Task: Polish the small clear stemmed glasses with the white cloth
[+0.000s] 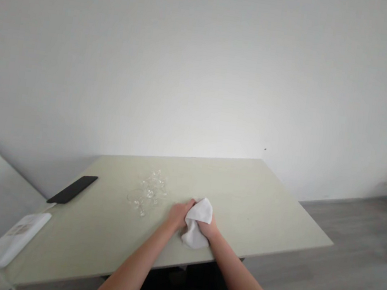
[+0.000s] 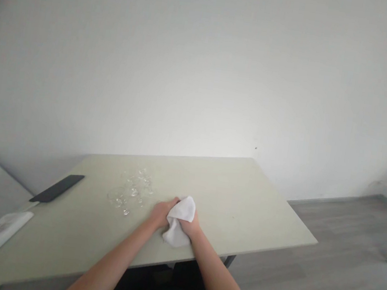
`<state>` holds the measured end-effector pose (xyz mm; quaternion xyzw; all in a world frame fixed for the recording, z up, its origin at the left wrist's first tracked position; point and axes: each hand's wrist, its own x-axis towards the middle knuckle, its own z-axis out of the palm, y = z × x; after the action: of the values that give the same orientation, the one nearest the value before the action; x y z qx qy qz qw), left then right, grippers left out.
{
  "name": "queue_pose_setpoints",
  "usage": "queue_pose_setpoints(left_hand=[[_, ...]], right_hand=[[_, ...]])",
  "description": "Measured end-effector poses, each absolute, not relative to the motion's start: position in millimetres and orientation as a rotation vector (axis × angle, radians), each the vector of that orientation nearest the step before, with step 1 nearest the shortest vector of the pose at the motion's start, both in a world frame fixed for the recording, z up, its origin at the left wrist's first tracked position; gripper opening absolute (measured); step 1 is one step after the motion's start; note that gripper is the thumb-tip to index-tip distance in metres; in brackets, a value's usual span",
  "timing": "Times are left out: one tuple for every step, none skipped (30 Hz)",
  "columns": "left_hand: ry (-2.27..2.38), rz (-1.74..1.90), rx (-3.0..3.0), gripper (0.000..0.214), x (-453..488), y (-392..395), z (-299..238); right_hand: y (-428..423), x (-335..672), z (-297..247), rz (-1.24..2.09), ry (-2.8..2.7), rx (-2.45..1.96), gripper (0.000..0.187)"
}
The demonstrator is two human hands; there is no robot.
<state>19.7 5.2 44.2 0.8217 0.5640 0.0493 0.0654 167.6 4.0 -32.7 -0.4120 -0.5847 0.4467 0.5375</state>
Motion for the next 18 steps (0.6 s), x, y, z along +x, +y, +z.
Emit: queue_pose_setpoints(left_hand=[[1.679,0.103,2.485,0.036,16,10,48],[1.665,0.076,2.511,0.036,14,14,51],[1.661,0.077,2.554,0.033,13,18,52],[1.66,0.111,2.607,0.03,13,22,52],[1.656,0.179,2.666,0.027,15,25,51],[1.654,0.269,2.719,0.025,19,28,47],[1.652,0.366,2.762,0.026,23,31,43],[1.656,0.458,2.789,0.028,28,34,38],[1.671,0.529,2.797,0.032,34,36,32],[1.686,0.574,2.791,0.034,38,39,27],[1.701,0.603,2.77,0.036,42,42,22],[1.701,0.619,2.739,0.036,44,45,19],[1.679,0.634,2.704,0.035,45,48,17],[1.64,0.651,2.664,0.034,45,52,17],[1.592,0.665,2.625,0.032,43,55,17],[1.544,0.67,2.591,0.031,41,58,18],[1.51,0.669,2.563,0.03,38,61,20],[1.498,0.664,2.544,0.029,36,64,21]], right_hand=[[4,168,-33,1.052,-1.434,-0.938,0.055],[5,167,-34,1.04,-1.465,-0.899,0.055],[7,167,-34,1.029,-1.48,-0.871,0.055],[9,166,-35,1.021,-1.475,-0.861,0.056],[11,166,-35,1.015,-1.449,-0.871,0.056],[14,165,-35,1.013,-1.404,-0.904,0.056],[17,166,-34,1.018,-1.344,-0.948,0.054],[21,166,-34,1.03,-1.282,-0.993,0.053],[24,168,-32,1.044,-1.228,-1.028,0.051],[28,169,-31,1.059,-1.193,-1.046,0.051],[31,172,-29,1.067,-1.173,-1.056,0.051],[35,174,-28,1.071,-1.171,-1.063,0.05],[39,176,-26,1.068,-1.183,-1.07,0.05],[42,179,-24,1.063,-1.198,-1.081,0.049],[46,181,-23,1.06,-1.217,-1.089,0.049],[49,183,-21,1.058,-1.238,-1.091,0.049],[53,185,-20,1.059,-1.262,-1.085,0.049],[57,186,-19,1.063,-1.288,-1.072,0.049]])
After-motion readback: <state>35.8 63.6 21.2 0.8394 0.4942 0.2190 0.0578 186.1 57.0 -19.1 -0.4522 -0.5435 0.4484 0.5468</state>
